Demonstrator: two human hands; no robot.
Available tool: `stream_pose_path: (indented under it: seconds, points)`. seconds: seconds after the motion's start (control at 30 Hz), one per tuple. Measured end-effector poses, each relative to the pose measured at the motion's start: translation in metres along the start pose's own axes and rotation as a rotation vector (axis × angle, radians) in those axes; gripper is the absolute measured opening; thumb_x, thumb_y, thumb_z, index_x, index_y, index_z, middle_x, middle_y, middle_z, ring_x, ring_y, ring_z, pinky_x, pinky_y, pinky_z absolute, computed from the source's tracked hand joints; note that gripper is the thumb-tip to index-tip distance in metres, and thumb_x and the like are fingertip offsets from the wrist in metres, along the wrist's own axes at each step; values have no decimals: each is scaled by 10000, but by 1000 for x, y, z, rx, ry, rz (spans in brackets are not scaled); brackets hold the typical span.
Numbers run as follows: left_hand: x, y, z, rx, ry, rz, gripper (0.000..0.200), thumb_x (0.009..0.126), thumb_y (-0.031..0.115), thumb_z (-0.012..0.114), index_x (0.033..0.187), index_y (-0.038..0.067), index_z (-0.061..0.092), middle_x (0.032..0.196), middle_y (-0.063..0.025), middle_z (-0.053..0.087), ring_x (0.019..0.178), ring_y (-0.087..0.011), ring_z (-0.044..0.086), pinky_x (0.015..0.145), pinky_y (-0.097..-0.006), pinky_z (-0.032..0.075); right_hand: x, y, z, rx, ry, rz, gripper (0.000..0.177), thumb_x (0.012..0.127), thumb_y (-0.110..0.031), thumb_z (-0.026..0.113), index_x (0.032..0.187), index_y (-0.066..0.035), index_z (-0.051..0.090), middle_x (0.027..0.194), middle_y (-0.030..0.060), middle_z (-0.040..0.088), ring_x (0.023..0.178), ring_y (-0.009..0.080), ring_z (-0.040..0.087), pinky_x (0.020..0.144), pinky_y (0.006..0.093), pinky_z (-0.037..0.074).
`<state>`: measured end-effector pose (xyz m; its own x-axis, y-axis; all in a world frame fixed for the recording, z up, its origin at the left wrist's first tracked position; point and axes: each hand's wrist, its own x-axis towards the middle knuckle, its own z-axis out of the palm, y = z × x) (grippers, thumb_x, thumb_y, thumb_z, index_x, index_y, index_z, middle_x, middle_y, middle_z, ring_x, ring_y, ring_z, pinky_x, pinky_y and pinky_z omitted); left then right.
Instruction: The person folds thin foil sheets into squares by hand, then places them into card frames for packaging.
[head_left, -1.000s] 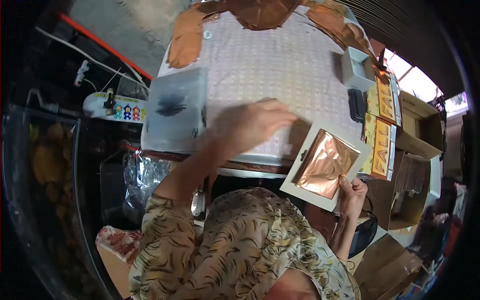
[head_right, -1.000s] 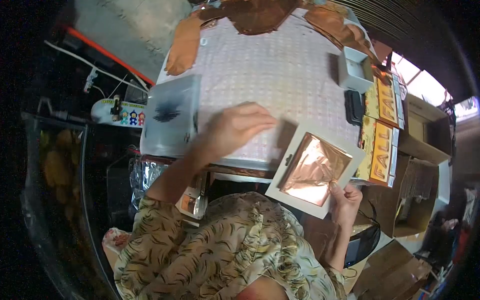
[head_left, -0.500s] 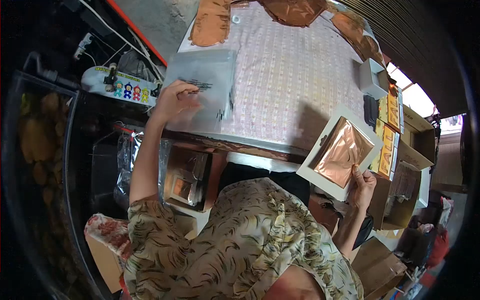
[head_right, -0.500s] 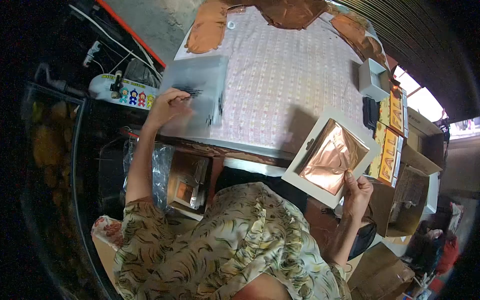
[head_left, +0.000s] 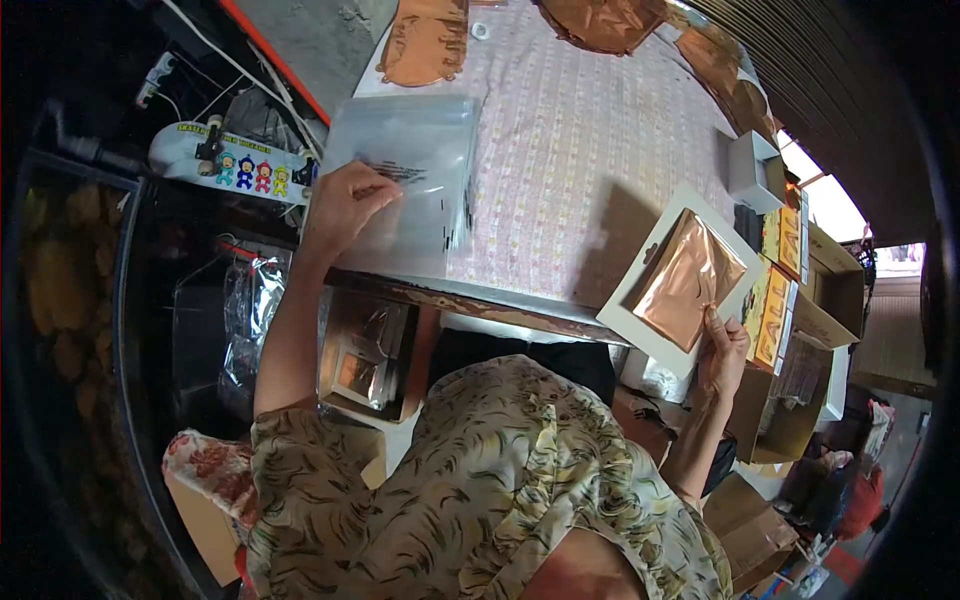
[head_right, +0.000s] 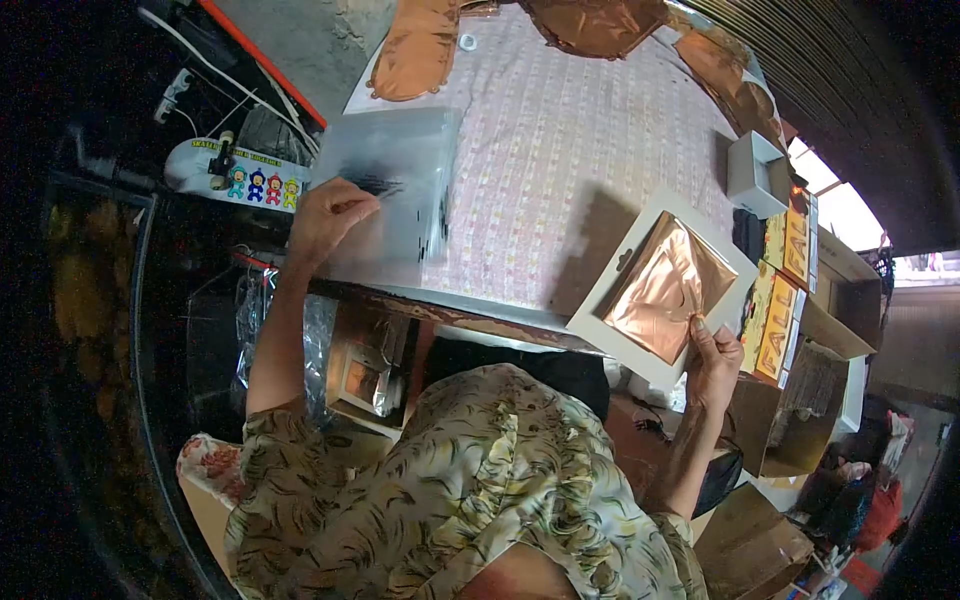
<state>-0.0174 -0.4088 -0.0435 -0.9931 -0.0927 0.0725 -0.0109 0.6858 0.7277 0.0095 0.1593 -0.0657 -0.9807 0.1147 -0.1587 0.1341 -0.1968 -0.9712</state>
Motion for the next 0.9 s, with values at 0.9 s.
stream_pose_path:
  seconds: [0.9]
  points:
    - [42,97,154,26,-145,298,282,761,138,884,951,15,715,906,-116,697,750,-229,707,686,-334,565,33,12,-47,70,61,11,135,970,-40,692,1073,33,739,1023,90,764,869,120,699,801,266,541]
